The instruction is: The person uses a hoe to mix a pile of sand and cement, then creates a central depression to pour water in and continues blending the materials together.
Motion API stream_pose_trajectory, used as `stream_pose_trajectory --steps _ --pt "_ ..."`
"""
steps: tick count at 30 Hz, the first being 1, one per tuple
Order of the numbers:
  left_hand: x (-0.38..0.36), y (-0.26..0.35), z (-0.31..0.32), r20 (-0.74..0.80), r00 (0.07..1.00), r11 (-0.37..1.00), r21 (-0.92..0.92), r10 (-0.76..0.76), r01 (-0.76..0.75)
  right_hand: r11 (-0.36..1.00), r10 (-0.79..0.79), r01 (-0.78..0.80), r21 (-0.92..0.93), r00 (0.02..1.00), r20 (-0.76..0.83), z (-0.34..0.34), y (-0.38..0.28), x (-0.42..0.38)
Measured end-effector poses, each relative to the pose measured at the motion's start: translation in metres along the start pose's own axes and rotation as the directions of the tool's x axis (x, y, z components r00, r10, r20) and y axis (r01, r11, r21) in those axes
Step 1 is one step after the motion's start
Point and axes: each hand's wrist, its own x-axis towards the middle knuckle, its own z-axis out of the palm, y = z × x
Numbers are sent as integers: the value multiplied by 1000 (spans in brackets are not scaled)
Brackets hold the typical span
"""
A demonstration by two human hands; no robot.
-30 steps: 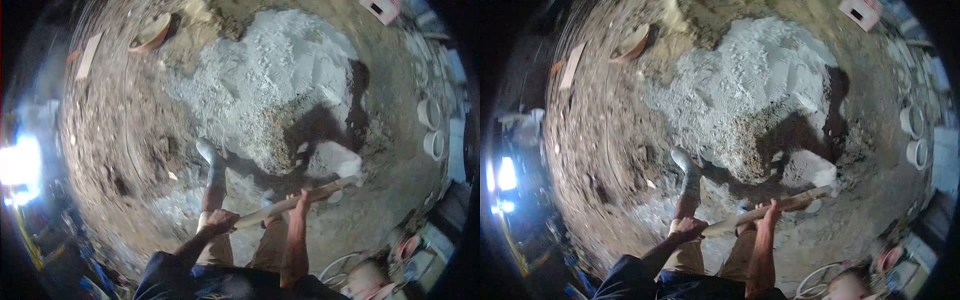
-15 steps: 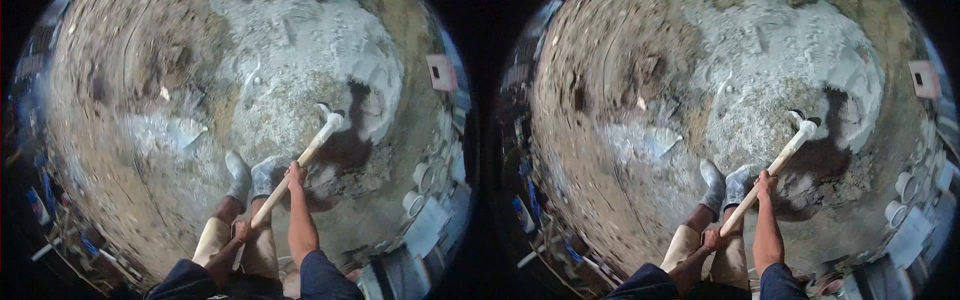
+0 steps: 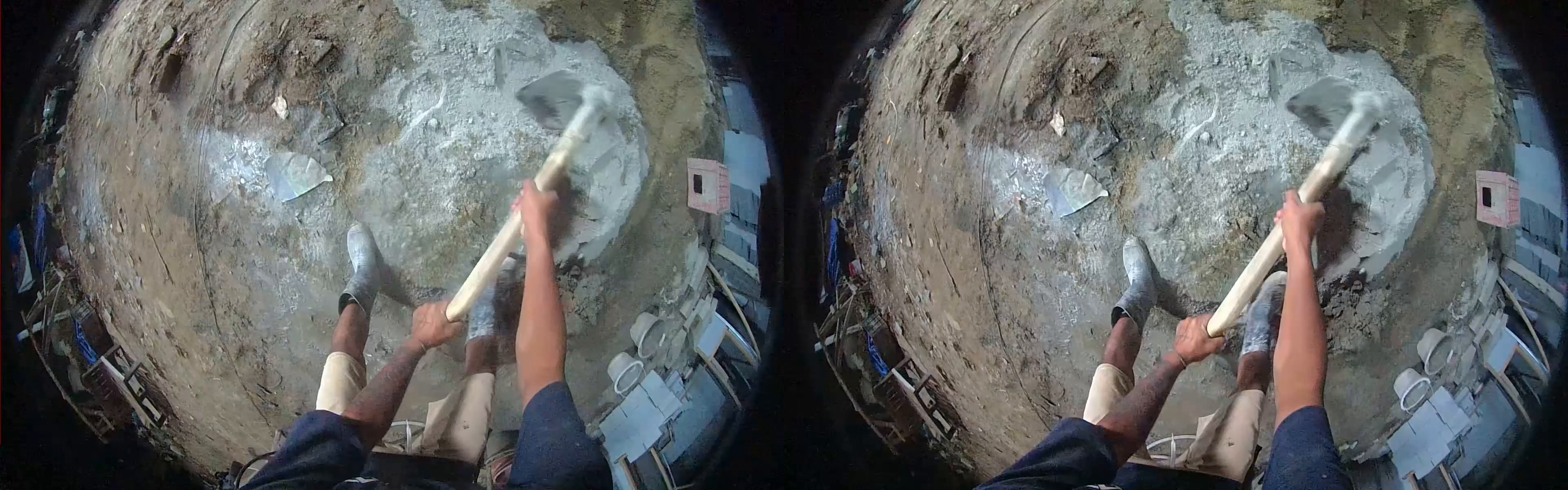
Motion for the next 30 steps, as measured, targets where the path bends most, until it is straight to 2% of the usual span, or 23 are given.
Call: stream_pose_trajectory --steps 1,3,4,5,7,8,10,13,14,16,17,18,19,20,21,22,23,24,25,26,27,28,30 --pt "4 4 13 -21 997 997 12 -70 70 992 -24 28 -124 999 29 5 9 7" --pt "-25 -12 82 -172 981 996 4 -92 94 970 112 -66 -232 975 192 8 93 29" --pt "-49 -12 106 -159 970 982 20 -183 188 894 140 -54 -445 976 164 10 135 27" --pt "-56 -6 125 -168 947 959 22 -273 281 905 203 -112 -411 962 184 7 155 15" --pt "-65 19 139 37 800 800 22 -599 599 907 306 -197 -373 916 258 -10 187 -3" --pt "-79 29 154 35 802 803 15 -597 596 889 232 -64 -453 916 327 -31 185 -13" --pt "-116 48 199 1 815 814 -65 -579 578 849 272 -51 -526 896 352 -69 196 -26" --pt "-116 78 224 -55 803 788 -246 -593 565 864 308 -128 -486 900 310 -90 139 -56" --pt "-114 84 225 -55 800 772 -311 -597 555 904 178 -4 -428 913 367 -84 129 -51" --pt "-54 62 225 -353 819 884 -300 -452 358 932 -93 239 -272 884 457 -39 90 -26" --pt "-14 64 193 -369 783 864 -268 -500 426 905 -140 325 -276 838 528 -7 62 -7" --pt "19 41 192 -603 733 949 -196 -314 246 863 -160 378 -334 833 530 27 38 6" --pt "42 59 141 -550 733 912 -320 -401 258 795 -211 484 -366 786 581 59 37 33" --pt "51 73 113 -429 776 873 -373 -462 314 809 -96 394 -435 820 564 79 42 44" --pt "44 80 123 -418 772 863 -384 -479 328 814 13 303 -496 843 538 88 47 46" --pt "34 93 134 -278 766 778 -468 -580 419 806 23 307 -506 838 545 78 66 38" --pt "24 106 143 -140 748 686 -535 -648 494 704 52 360 -612 834 550 59 98 34" --pt "7 116 159 -198 683 655 -555 -703 513 582 75 415 -699 829 554 38 124 28" --pt "-10 109 177 -146 706 665 -506 -693 549 659 157 326 -678 822 548 14 146 24" --pt "-33 107 187 -70 726 665 -468 -684 582 815 240 132 -565 810 535 -6 149 7" --pt "-57 104 197 7 741 668 -427 -671 609 851 331 -30 -524 805 492 -24 142 -12" --pt "-78 108 199 102 755 670 -393 -648 629 810 332 30 -586 800 500 -39 125 -36" --pt "-112 127 219 53 753 644 -480 -656 595 784 312 89 -615 799 514 -59 116 -59"
